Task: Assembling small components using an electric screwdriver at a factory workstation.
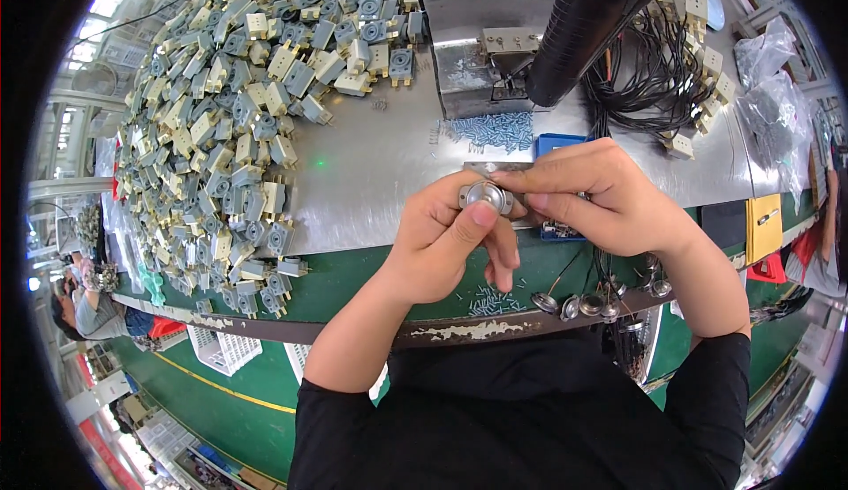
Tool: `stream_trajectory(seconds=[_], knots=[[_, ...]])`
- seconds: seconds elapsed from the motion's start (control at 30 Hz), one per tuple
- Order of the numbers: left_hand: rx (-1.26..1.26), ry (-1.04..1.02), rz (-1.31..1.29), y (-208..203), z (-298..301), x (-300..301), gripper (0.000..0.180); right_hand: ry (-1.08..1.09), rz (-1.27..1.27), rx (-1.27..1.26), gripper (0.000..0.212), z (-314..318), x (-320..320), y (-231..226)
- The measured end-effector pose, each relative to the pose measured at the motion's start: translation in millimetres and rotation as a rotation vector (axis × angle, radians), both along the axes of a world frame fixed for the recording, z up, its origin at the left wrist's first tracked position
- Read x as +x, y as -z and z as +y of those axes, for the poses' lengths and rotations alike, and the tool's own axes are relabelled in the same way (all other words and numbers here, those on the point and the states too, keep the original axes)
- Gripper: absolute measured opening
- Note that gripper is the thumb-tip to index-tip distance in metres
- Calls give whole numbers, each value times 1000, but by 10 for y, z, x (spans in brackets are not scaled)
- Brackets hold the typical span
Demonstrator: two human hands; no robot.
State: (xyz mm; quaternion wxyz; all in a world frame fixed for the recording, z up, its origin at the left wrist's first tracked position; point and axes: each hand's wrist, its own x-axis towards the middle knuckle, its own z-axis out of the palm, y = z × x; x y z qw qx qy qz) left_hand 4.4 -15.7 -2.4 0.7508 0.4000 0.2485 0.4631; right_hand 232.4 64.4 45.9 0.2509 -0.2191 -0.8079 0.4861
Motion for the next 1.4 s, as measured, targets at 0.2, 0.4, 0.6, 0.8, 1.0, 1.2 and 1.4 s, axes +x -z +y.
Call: stream_trajectory(seconds=[0.2, 0.4, 0.6, 0.8, 1.0, 1.2, 1.4], knots=[[110, 37, 264, -178, -26, -76, 38, 20, -30, 176, 33, 34, 73, -55], [340, -26, 606, -483, -153, -229, 44, 67, -8, 1, 30, -7, 169, -85], [484, -513, 1393, -656, -718, -921, 42, 1, 50, 80, 28, 26, 278, -89], [464, -708, 1850, -367, -1176, -1546, 38, 80, -536, 448, 34, -50, 324, -15], [439, -742, 1915, -133, -1331, -1539, 35, 54, -649, 460, 26, -68, 282, 64], [544, -574, 1807, -68, -1376, -1586, 28, 165, -559, 446, 19, -121, 228, 101], [404, -558, 1703, -97, -1406, -1625, 39, 94, -586, 466, 14, -97, 245, 156]])
